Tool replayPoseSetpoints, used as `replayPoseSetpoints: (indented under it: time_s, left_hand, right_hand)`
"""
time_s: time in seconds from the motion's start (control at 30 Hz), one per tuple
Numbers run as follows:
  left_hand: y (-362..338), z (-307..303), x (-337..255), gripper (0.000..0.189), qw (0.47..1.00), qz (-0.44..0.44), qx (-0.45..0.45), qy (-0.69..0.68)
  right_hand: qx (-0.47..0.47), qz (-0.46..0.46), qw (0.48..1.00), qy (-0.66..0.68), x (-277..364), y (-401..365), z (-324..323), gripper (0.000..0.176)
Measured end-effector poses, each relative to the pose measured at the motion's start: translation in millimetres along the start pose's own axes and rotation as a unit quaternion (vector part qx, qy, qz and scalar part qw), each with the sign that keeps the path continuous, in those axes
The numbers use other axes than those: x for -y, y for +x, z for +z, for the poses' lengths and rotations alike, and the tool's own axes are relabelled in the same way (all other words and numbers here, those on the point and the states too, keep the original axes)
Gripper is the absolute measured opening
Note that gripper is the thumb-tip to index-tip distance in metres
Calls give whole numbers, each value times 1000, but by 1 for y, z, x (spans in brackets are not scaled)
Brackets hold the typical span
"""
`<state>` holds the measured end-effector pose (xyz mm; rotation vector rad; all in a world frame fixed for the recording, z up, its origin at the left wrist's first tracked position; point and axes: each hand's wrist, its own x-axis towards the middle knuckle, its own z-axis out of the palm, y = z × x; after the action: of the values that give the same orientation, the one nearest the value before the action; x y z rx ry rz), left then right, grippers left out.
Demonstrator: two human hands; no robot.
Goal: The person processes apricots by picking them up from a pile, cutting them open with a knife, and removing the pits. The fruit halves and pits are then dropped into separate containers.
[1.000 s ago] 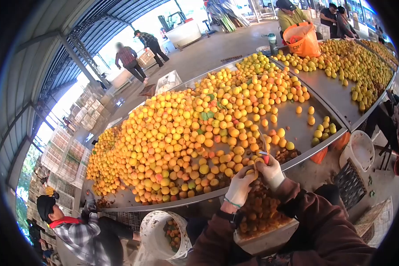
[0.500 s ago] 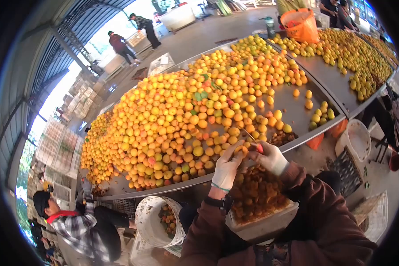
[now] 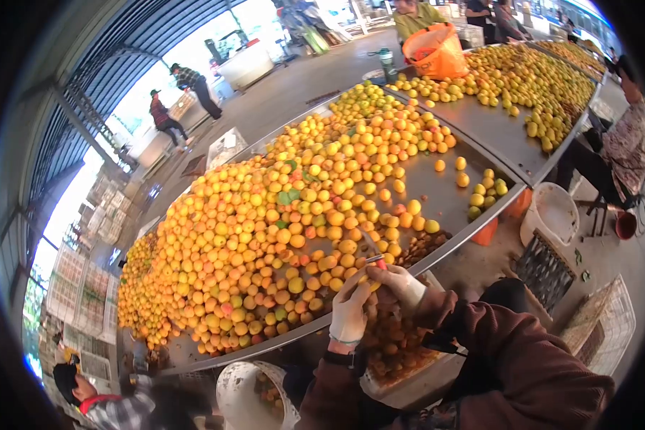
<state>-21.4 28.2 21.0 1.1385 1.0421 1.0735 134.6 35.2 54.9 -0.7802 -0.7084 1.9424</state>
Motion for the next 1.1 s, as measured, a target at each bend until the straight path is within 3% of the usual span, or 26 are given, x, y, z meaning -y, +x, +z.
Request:
replayPoseSetpoints:
  time_s: [0.07, 0.1, 0.3, 0.43, 0.53, 0.73, 0.8, 0.83, 0.87, 0.9, 0.93, 0.97, 1.0, 1.07, 1.1]
  left_hand:
    - [-2, 3, -7, 33, 986, -75, 0, -151]
    - [-1, 5, -4, 38, 985, -66, 0, -161]
    - [2, -1, 3, 38, 975, -74, 33, -206]
    - [5, -4, 4, 37, 986, -67, 27, -150]
    - [9, -4, 5, 36, 990, -79, 12, -116]
    - [14, 7, -3, 28, 993, -63, -102, 3]
    - [26, -4, 25, 16, 992, 53, -110, 1]
    - [32, -19, 41, 13, 974, 130, -92, 163]
    - [45, -22, 66, 13, 979, 166, -108, 46]
    - [32, -24, 45, 14, 917, 273, -89, 278]
    - [21, -15, 24, 16, 996, 23, -67, -60]
    - [19, -13, 21, 22, 998, 15, -63, 13]
    - [14, 4, -3, 24, 986, -80, -105, -99]
    - [18, 2, 3, 27, 983, -91, -114, -109]
    - [18, -3, 5, 18, 972, -116, -114, -172]
  right_hand:
    - [0, 26, 1000, -3, 2, -2, 2, 29]
    - [42, 33, 999, 4, -1, 3, -7, 40]
    - [67, 23, 997, 20, -15, 7, -15, 42]
    - [64, 36, 997, 13, -23, 15, -17, 44]
    - [-13, 19, 999, 27, -29, 16, -5, 41]
    - [-69, -82, 994, -16, -54, 41, -16, 31]
    - [-74, -169, 978, -98, -55, 48, -15, 26]
    - [-63, -242, 949, -193, -59, 57, -24, 23]
    - [-52, -192, 948, -247, -46, 49, -19, 23]
    - [-48, -153, 961, -227, -45, 52, -23, 20]
    - [-5, -164, 967, -194, -39, 47, -24, 21]
    - [15, -154, 966, -205, -39, 49, -29, 24]
    - [25, -156, 966, -204, -39, 47, -29, 27]
    - [-12, -174, 935, -308, -45, 52, -37, 28]
    - [-43, -160, 946, -280, -47, 51, -35, 26]
